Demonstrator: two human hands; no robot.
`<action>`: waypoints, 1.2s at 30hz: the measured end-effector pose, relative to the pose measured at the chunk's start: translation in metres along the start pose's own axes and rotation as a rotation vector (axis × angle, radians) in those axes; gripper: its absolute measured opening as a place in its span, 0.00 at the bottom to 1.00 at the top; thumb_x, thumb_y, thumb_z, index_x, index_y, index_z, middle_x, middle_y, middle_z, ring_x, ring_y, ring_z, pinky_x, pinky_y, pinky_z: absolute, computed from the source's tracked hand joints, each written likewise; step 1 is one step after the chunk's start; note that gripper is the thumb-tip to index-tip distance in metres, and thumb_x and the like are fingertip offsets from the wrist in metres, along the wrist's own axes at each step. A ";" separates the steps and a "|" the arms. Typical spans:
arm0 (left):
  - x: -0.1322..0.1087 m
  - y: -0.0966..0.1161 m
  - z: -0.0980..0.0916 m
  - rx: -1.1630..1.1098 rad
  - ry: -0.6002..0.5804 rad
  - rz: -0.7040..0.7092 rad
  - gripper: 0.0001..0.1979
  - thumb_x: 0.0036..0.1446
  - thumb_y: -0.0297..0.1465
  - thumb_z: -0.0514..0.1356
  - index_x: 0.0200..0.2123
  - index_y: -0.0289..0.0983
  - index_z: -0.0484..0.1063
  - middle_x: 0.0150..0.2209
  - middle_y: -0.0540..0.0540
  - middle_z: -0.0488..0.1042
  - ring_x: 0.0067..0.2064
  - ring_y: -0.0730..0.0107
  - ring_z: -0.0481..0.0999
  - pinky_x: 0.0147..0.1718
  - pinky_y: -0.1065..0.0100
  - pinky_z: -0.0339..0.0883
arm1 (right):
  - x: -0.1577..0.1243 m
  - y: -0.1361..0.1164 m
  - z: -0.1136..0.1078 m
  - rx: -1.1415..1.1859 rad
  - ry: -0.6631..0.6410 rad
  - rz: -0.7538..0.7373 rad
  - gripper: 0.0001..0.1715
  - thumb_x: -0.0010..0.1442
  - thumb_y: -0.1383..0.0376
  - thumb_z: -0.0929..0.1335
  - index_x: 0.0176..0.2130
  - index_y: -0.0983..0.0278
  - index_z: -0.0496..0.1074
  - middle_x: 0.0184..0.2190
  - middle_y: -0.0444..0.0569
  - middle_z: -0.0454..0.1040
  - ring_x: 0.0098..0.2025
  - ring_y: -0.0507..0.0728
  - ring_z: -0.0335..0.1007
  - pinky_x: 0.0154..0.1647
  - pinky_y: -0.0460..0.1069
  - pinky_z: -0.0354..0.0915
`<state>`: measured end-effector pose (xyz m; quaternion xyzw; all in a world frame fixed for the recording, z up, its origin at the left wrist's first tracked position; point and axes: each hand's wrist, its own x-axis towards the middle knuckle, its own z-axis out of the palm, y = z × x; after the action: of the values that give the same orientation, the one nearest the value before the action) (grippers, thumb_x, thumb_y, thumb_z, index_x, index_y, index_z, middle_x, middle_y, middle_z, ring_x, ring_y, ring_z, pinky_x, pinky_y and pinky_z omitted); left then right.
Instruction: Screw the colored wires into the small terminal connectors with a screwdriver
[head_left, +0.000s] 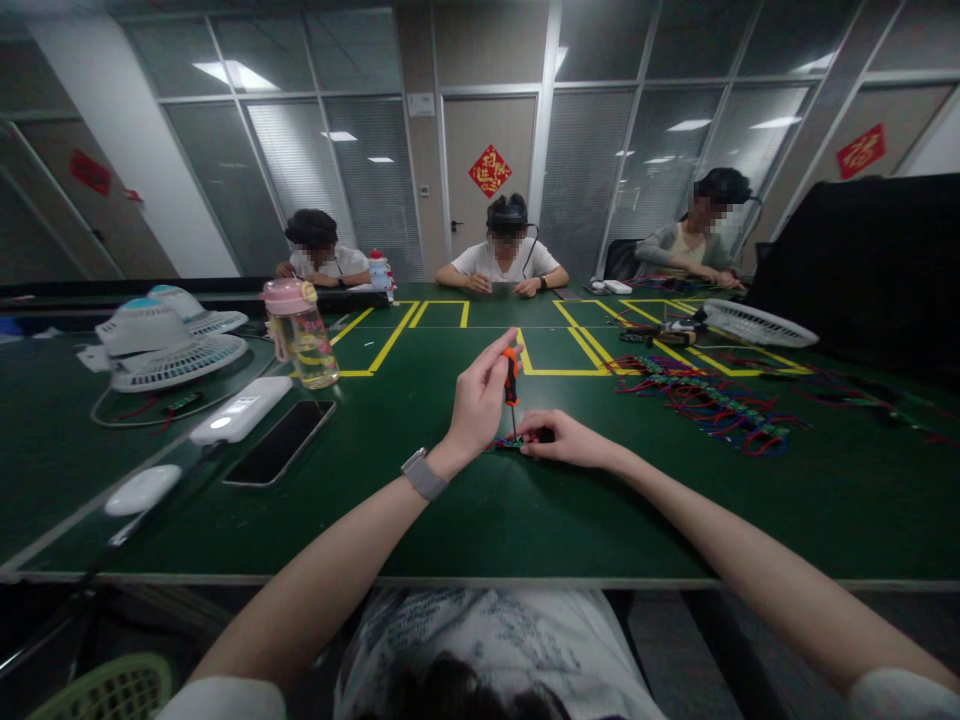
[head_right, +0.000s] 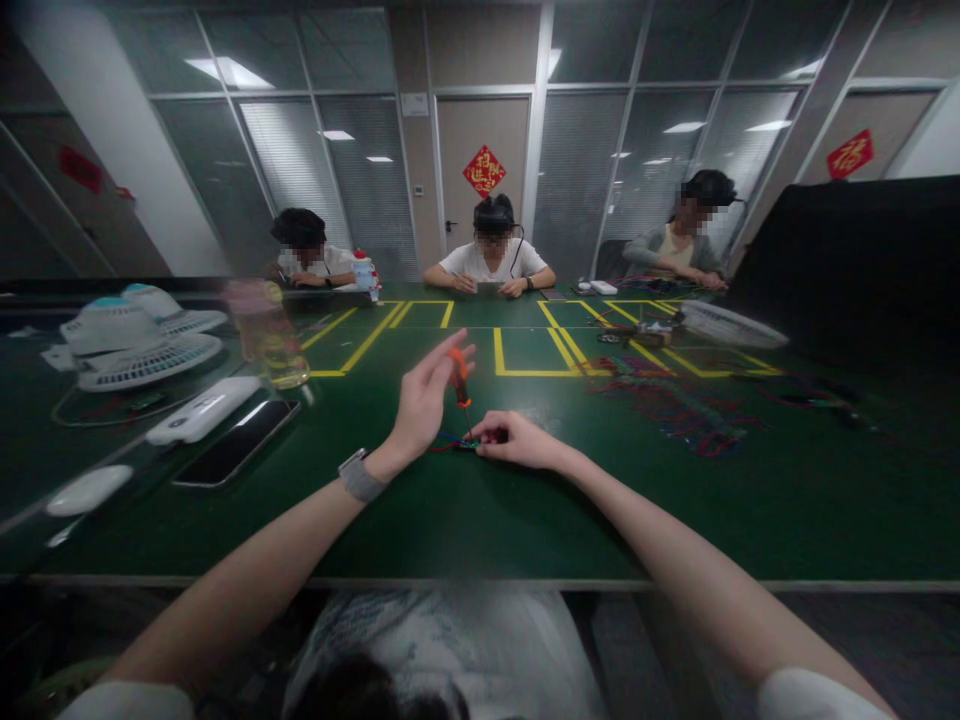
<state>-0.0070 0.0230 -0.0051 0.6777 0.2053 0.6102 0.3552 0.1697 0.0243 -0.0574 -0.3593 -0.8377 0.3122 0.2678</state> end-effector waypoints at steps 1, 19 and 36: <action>0.000 0.001 0.001 -0.005 -0.001 -0.001 0.18 0.65 0.35 0.51 0.56 0.40 0.68 0.56 0.43 0.71 0.54 0.62 0.74 0.51 0.61 0.71 | 0.000 0.000 0.000 -0.001 -0.002 -0.001 0.16 0.56 0.62 0.70 0.43 0.67 0.77 0.28 0.45 0.68 0.30 0.51 0.63 0.33 0.47 0.63; 0.004 0.006 -0.006 0.281 0.004 0.125 0.18 0.66 0.32 0.49 0.56 0.43 0.69 0.61 0.45 0.65 0.63 0.65 0.62 0.62 0.57 0.55 | 0.000 0.000 0.000 -0.031 -0.008 -0.011 0.16 0.57 0.61 0.69 0.43 0.67 0.77 0.31 0.47 0.69 0.31 0.52 0.64 0.35 0.48 0.63; 0.001 0.011 -0.002 0.357 0.062 0.119 0.10 0.61 0.35 0.58 0.43 0.41 0.76 0.40 0.46 0.65 0.41 0.70 0.70 0.40 0.68 0.68 | -0.001 0.000 0.001 -0.034 0.000 -0.006 0.14 0.56 0.63 0.70 0.42 0.66 0.77 0.30 0.46 0.68 0.31 0.52 0.63 0.35 0.48 0.63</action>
<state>-0.0106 0.0168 0.0030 0.7217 0.2806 0.6048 0.1862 0.1695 0.0233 -0.0578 -0.3613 -0.8439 0.2972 0.2626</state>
